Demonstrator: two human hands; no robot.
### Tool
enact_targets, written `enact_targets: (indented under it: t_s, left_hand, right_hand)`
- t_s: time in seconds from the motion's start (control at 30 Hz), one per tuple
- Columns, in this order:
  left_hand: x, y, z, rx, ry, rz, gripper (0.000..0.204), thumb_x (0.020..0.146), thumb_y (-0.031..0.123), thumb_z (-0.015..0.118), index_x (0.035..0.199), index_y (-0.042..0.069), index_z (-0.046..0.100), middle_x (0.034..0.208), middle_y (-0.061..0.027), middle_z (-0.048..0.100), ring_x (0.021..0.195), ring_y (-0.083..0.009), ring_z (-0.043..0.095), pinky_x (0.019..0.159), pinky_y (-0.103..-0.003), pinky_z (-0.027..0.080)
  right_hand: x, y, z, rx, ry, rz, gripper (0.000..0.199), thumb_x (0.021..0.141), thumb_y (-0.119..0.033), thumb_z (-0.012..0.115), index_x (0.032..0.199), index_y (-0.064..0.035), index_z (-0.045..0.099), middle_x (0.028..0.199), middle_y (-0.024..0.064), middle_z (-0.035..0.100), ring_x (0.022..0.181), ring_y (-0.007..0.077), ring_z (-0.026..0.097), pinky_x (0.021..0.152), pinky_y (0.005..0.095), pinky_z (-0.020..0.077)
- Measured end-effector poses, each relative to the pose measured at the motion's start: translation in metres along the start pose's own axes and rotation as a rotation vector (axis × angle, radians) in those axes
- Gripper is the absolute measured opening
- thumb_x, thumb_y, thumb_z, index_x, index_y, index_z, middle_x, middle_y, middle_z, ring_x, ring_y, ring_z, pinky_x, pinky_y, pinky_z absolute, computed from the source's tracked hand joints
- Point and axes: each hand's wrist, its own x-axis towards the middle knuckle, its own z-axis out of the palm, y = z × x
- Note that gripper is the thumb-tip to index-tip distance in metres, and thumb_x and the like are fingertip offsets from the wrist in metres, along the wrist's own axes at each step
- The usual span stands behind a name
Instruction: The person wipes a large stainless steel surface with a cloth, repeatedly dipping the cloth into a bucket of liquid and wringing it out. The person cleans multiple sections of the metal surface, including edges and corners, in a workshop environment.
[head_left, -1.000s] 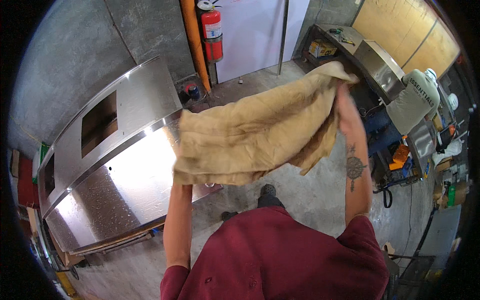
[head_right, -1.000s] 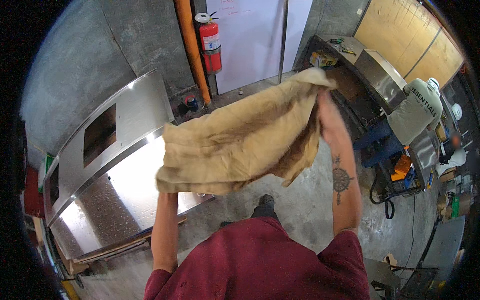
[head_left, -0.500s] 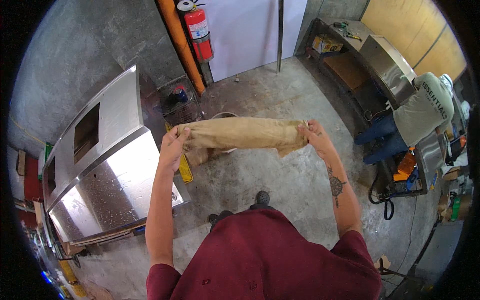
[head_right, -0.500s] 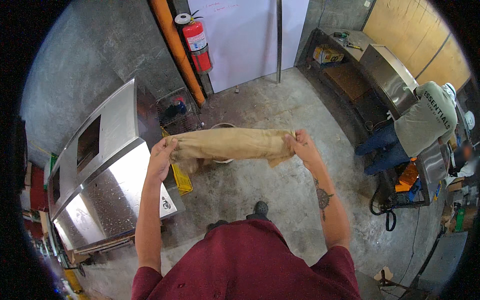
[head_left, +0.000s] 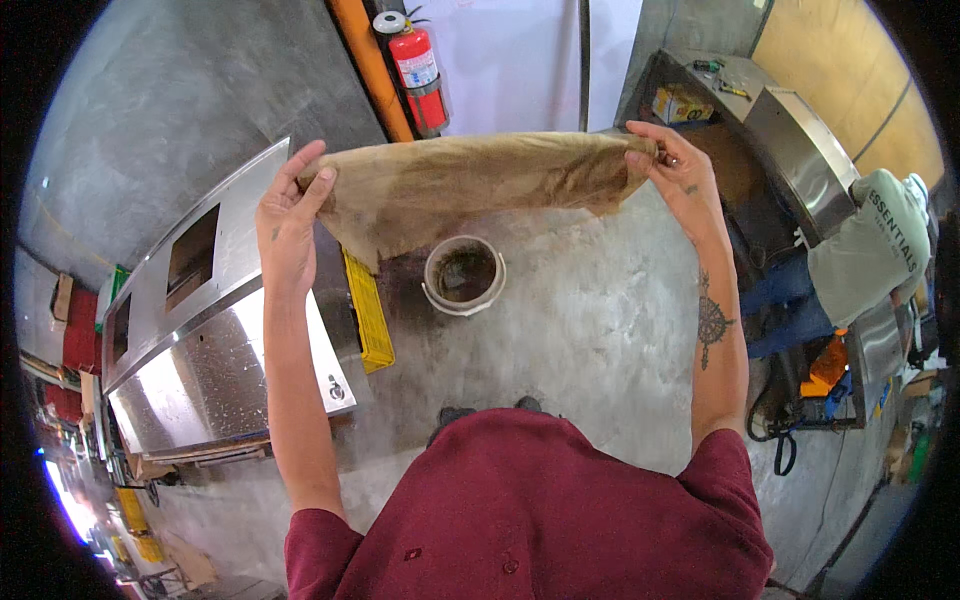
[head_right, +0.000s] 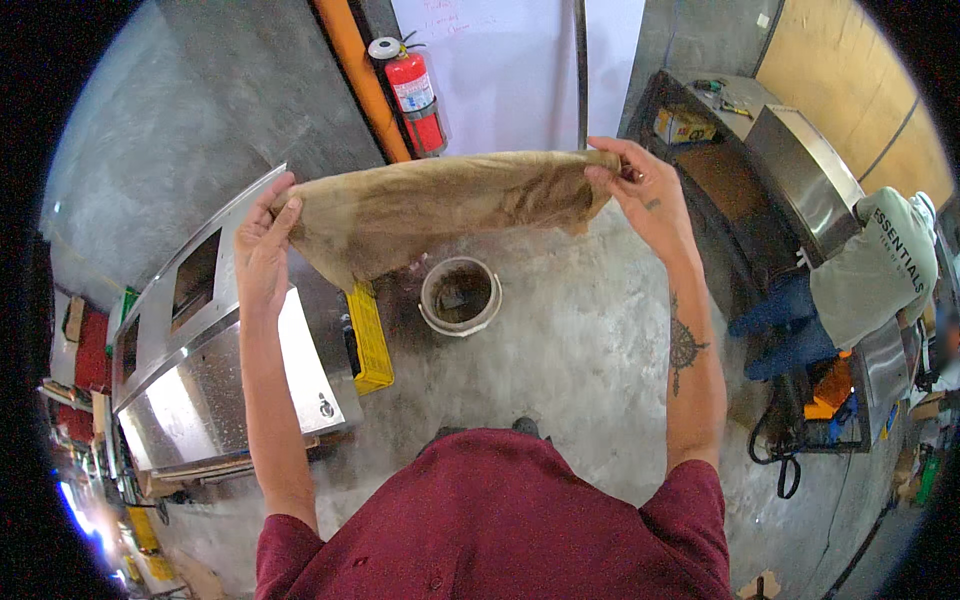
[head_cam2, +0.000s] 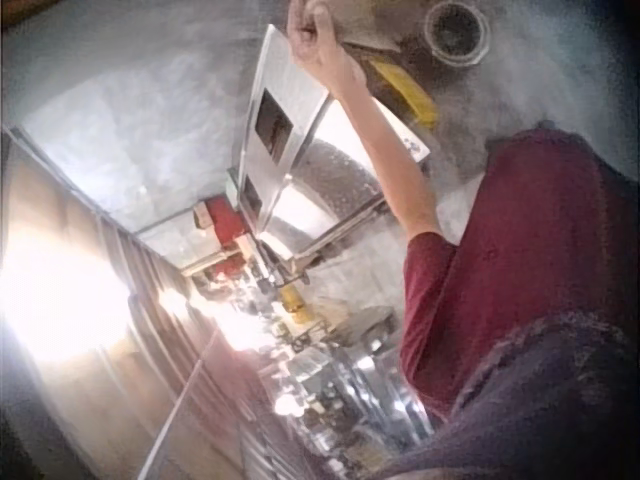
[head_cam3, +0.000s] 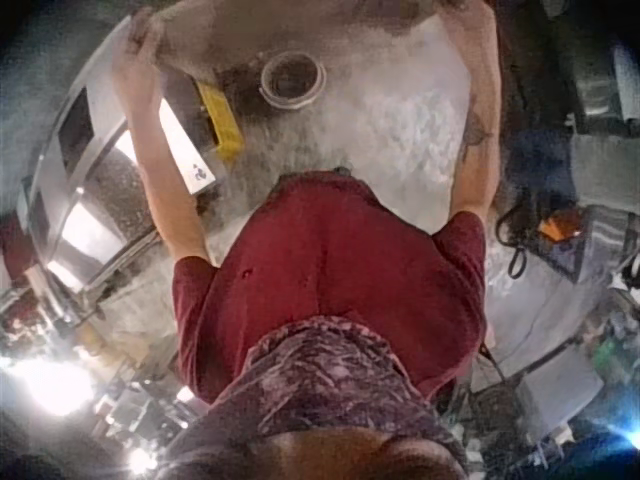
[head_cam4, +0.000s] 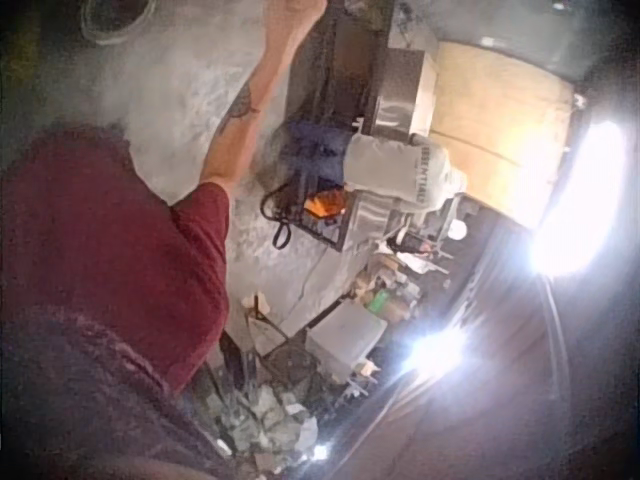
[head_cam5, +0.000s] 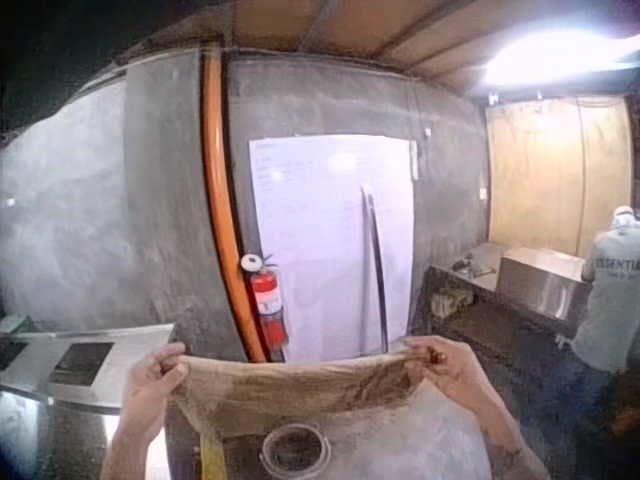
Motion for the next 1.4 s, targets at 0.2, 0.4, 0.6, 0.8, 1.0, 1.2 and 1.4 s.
enact_targets:
  t_s: [0.2,0.4,0.6,0.8,1.0,1.2,1.4]
  left_hand:
    - [0.017,0.058,-0.003,0.148,0.009,0.208,0.047,0.097,0.008,0.081,0.141,-0.003,0.066,0.125,-0.0127,0.073,0.115,-0.0186,0.067,0.104,-0.034,0.052]
    - [0.036,0.089,-0.018,0.215,0.112,0.273,0.041,0.096,0.013,0.083,0.133,-0.001,0.073,0.116,-0.0106,0.076,0.11,-0.0169,0.07,0.101,-0.031,0.053]
    - [0.031,0.111,-0.021,0.275,0.155,0.329,0.038,0.096,0.015,0.084,0.13,0.0,0.075,0.114,-0.0098,0.077,0.108,-0.0163,0.071,0.099,-0.031,0.054]
    - [0.015,0.116,-0.025,0.245,0.151,0.339,0.037,0.096,0.016,0.084,0.128,0.0,0.075,0.114,-0.0096,0.077,0.106,-0.0164,0.071,0.099,-0.031,0.055]
    - [0.014,0.105,-0.038,0.199,0.131,0.257,0.039,0.095,0.019,0.085,0.128,0.0,0.075,0.114,-0.0103,0.077,0.111,-0.017,0.07,0.106,-0.034,0.05]
    - [0.015,0.111,-0.047,0.248,0.121,0.343,0.039,0.097,0.021,0.084,0.128,0.0,0.076,0.113,-0.0098,0.077,0.112,-0.0169,0.069,0.106,-0.034,0.05]
    - [0.01,0.118,-0.053,0.527,0.166,0.373,0.033,0.102,0.023,0.079,0.13,0.005,0.075,0.116,-0.0058,0.074,0.113,-0.0151,0.065,0.105,-0.03,0.049]
  right_hand:
    - [0.025,-0.046,-0.012,0.238,0.149,-0.142,0.034,0.102,-0.012,0.078,0.133,-0.0011,0.073,0.113,0.0018,0.074,0.099,0.0071,0.065,0.089,0.0238,0.0528]
    - [0.029,-0.074,-0.013,0.582,0.162,-0.181,0.037,0.1,-0.009,0.079,0.135,0.0036,0.072,0.116,0.0035,0.075,0.101,0.0089,0.067,0.095,0.0234,0.0517]
    - [0.022,-0.084,-0.018,-0.134,0.314,-0.492,0.027,0.105,-0.006,0.069,0.131,-0.0033,0.075,0.107,0.0036,0.074,0.093,0.0073,0.064,0.086,0.0229,0.0528]
    - [0.023,-0.068,-0.025,0.302,0.285,-0.232,0.028,0.108,-0.007,0.061,0.134,-0.0051,0.071,0.09,0.0008,0.07,0.079,0.0103,0.063,0.079,0.0243,0.0541]
    - [0.016,-0.062,-0.021,1.008,0.005,0.01,0.036,0.107,-0.01,0.065,0.142,-0.0019,0.066,0.117,0.0048,0.07,0.104,0.0167,0.065,0.1,0.0312,0.0524]
    - [0.01,-0.084,-0.017,0.045,0.147,-0.362,0.038,0.106,-0.02,0.072,0.141,-0.0045,0.07,0.123,0.0049,0.071,0.105,0.0104,0.062,0.098,0.0282,0.05]
    - [0.019,-0.097,-0.031,-0.259,0.27,-0.425,0.033,0.105,-0.027,0.075,0.13,-0.0058,0.075,0.106,0.0,0.071,0.094,0.009,0.062,0.089,0.0257,0.0507]
